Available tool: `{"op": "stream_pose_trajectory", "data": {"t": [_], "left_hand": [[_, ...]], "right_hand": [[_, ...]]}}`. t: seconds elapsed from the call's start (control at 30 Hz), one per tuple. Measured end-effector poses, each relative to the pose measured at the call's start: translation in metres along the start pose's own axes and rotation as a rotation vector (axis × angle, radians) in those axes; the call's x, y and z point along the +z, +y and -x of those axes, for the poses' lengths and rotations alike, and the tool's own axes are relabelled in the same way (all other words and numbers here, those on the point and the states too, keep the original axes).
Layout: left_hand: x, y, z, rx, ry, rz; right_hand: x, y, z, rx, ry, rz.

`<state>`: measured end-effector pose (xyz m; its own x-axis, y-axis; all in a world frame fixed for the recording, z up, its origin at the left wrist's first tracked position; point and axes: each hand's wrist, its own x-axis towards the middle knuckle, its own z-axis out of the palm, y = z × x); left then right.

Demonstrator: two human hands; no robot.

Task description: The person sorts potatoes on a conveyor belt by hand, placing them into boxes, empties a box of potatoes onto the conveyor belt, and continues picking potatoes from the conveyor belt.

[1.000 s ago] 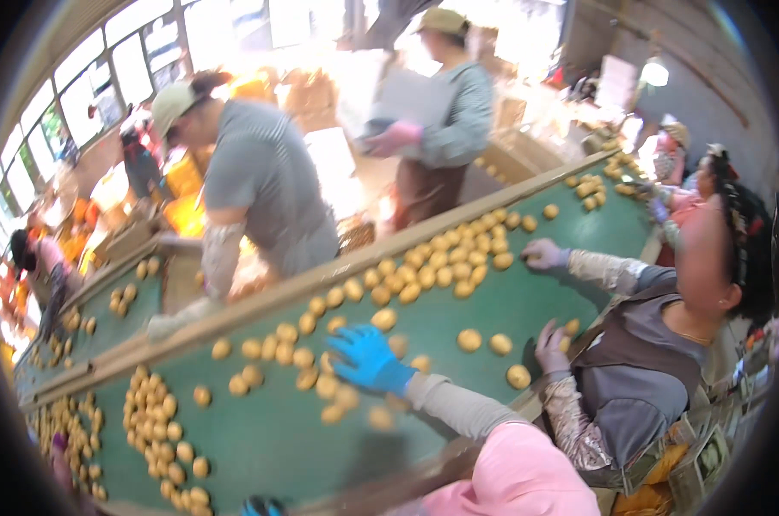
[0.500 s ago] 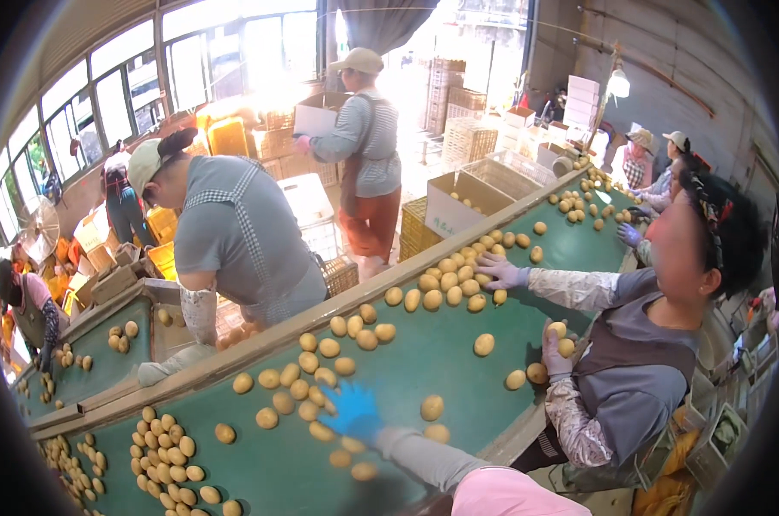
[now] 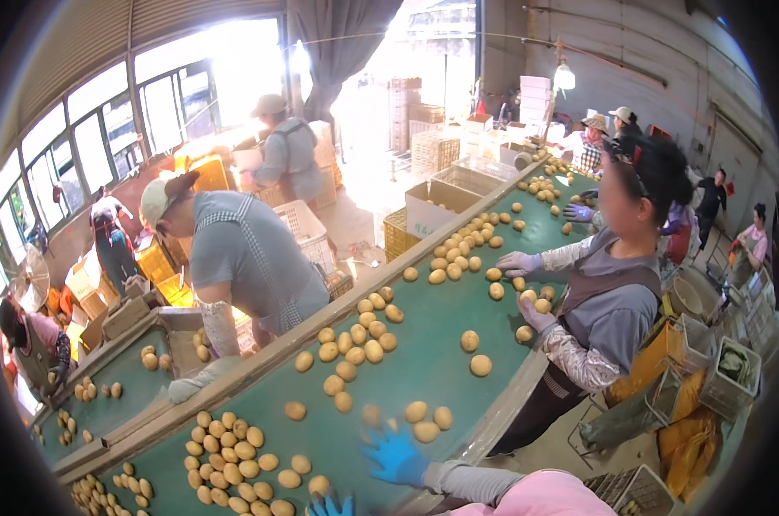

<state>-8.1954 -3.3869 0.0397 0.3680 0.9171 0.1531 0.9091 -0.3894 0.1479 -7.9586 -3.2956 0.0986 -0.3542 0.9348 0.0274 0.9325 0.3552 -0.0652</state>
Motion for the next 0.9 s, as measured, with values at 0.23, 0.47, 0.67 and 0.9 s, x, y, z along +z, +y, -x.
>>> {"op": "stream_pose_trajectory", "data": {"t": [0.23, 0.47, 0.67, 0.9], "left_hand": [[-0.037, -0.073, -0.054, 0.063, 0.095, -0.083], [-0.05, -0.112, -0.024, -0.428, -0.112, -0.091], [0.01, 0.006, -0.053, -0.308, 0.184, -0.079], [-0.017, 0.043, -0.079, 0.012, -0.021, 0.259]], "right_hand": [[-0.019, -0.004, 0.013, -0.067, 0.052, -0.142], [-0.047, 0.121, 0.073, 0.594, 0.591, -0.075], [-0.046, 0.079, 0.074, 0.375, 0.155, -0.627], [-0.068, 0.147, 0.03, 0.112, 0.465, -0.634]]}}
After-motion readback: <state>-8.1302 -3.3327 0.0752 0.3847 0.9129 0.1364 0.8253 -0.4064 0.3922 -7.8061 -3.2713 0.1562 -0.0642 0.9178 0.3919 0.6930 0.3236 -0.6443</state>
